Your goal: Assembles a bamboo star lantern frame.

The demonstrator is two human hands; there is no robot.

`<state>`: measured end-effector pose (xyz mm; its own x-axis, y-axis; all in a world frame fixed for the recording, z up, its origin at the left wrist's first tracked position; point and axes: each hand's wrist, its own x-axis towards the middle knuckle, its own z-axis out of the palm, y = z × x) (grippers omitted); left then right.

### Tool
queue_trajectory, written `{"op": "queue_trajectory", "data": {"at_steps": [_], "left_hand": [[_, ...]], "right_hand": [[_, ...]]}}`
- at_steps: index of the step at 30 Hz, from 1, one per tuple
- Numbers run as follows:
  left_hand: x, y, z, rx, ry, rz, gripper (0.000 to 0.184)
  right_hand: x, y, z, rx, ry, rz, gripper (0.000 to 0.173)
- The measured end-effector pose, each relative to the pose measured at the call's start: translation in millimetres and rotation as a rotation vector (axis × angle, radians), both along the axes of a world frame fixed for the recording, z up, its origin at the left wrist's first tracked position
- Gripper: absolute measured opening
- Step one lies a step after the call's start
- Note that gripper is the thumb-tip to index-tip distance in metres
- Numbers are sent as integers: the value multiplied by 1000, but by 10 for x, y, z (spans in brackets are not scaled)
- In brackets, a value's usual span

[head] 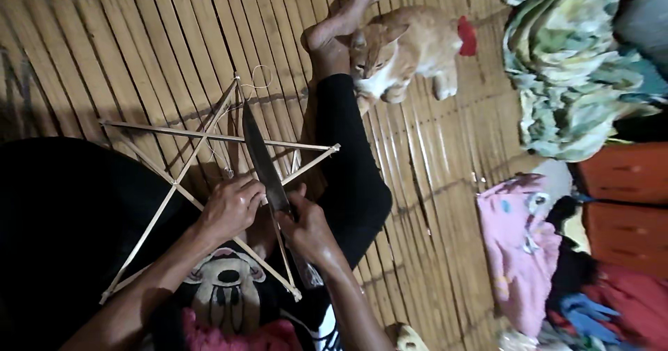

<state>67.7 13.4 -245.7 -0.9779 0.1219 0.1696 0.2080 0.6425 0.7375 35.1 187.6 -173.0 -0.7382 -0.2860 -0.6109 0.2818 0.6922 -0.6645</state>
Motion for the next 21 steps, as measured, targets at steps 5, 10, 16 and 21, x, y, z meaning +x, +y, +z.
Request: {"op": "queue_trajectory", "data": {"at_steps": [5, 10, 16, 21], "left_hand": [[9, 12, -1, 19, -13, 24, 15], [-19, -6, -8, 20, 24, -12, 13], [12, 4, -7, 22, 0, 17, 14], [12, -2, -46, 15, 24, -7, 16]], "right_hand": [[35, 15, 11, 9, -6, -4, 22], [36, -1, 21, 19, 3, -7, 20], [-22, -51, -3, 40, 41, 32, 24], [81, -36, 25, 32, 24, -29, 22]]}}
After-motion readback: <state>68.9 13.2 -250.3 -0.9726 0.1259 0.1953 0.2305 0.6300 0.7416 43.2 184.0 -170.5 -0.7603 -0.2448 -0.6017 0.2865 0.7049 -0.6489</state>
